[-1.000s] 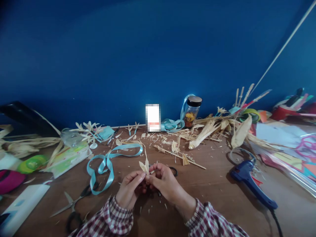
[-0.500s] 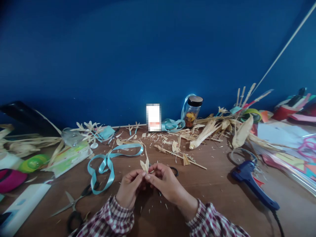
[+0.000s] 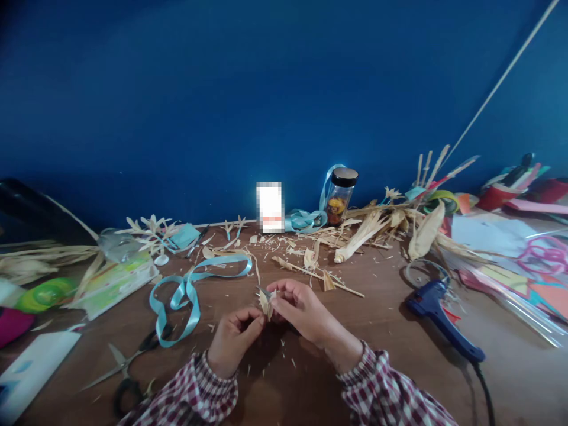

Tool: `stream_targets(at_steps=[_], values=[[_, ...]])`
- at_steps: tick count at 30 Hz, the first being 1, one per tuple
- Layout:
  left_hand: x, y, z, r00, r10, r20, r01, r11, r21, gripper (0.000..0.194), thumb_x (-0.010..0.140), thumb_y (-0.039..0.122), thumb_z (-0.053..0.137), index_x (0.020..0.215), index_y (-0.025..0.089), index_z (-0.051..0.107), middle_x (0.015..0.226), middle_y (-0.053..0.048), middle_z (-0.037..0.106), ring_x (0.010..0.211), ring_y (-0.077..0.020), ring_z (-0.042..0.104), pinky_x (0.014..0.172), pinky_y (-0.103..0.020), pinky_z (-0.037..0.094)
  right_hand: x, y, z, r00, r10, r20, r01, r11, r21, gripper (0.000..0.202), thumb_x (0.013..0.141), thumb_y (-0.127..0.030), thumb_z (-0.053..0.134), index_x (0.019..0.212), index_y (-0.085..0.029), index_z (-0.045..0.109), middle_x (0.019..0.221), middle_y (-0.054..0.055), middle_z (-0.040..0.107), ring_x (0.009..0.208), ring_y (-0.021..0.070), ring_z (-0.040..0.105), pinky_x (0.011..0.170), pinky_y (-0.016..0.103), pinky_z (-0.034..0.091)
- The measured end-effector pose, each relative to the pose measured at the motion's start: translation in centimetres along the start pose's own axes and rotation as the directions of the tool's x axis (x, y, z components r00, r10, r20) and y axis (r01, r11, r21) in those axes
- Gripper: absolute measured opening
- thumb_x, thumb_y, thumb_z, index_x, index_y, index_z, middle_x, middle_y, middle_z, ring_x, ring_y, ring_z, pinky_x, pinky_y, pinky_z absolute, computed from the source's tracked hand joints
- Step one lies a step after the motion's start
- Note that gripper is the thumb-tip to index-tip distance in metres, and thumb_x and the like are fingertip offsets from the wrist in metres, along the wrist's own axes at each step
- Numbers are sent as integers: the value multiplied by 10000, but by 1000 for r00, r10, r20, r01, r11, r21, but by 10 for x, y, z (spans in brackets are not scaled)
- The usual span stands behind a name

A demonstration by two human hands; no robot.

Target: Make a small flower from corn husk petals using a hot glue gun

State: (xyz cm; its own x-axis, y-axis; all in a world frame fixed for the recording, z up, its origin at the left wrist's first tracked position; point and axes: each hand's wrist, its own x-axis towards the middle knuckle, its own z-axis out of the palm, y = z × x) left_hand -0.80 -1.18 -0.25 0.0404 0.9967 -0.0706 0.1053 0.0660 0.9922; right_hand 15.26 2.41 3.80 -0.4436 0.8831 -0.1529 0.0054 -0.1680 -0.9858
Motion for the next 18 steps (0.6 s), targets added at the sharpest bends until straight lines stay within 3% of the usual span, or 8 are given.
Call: stream_targets(at_steps=[8, 18], values=[[0, 1, 3, 999, 44, -18, -41, 990, 138, 169, 703, 232, 587, 560, 158, 637, 530, -7, 551, 507, -121, 480, 505, -211, 375, 0, 5, -6, 994, -35, 102, 42, 997, -64, 366, 708, -116, 586, 1045, -189, 462, 815, -1, 602, 695, 111, 565, 615, 227, 426], [-3, 7, 8, 997, 68, 22, -71, 960, 270, 150, 679, 188, 569, 554, 153, 646, 537, -17, 554, 528, -130, 483, 510, -216, 353, 0, 12, -8, 995, -34, 90, 54, 972, -231, 402, 686, -63, 524, 1059, -194, 455, 795, -14, 605, 608, 92, 521, 532, 200, 371]])
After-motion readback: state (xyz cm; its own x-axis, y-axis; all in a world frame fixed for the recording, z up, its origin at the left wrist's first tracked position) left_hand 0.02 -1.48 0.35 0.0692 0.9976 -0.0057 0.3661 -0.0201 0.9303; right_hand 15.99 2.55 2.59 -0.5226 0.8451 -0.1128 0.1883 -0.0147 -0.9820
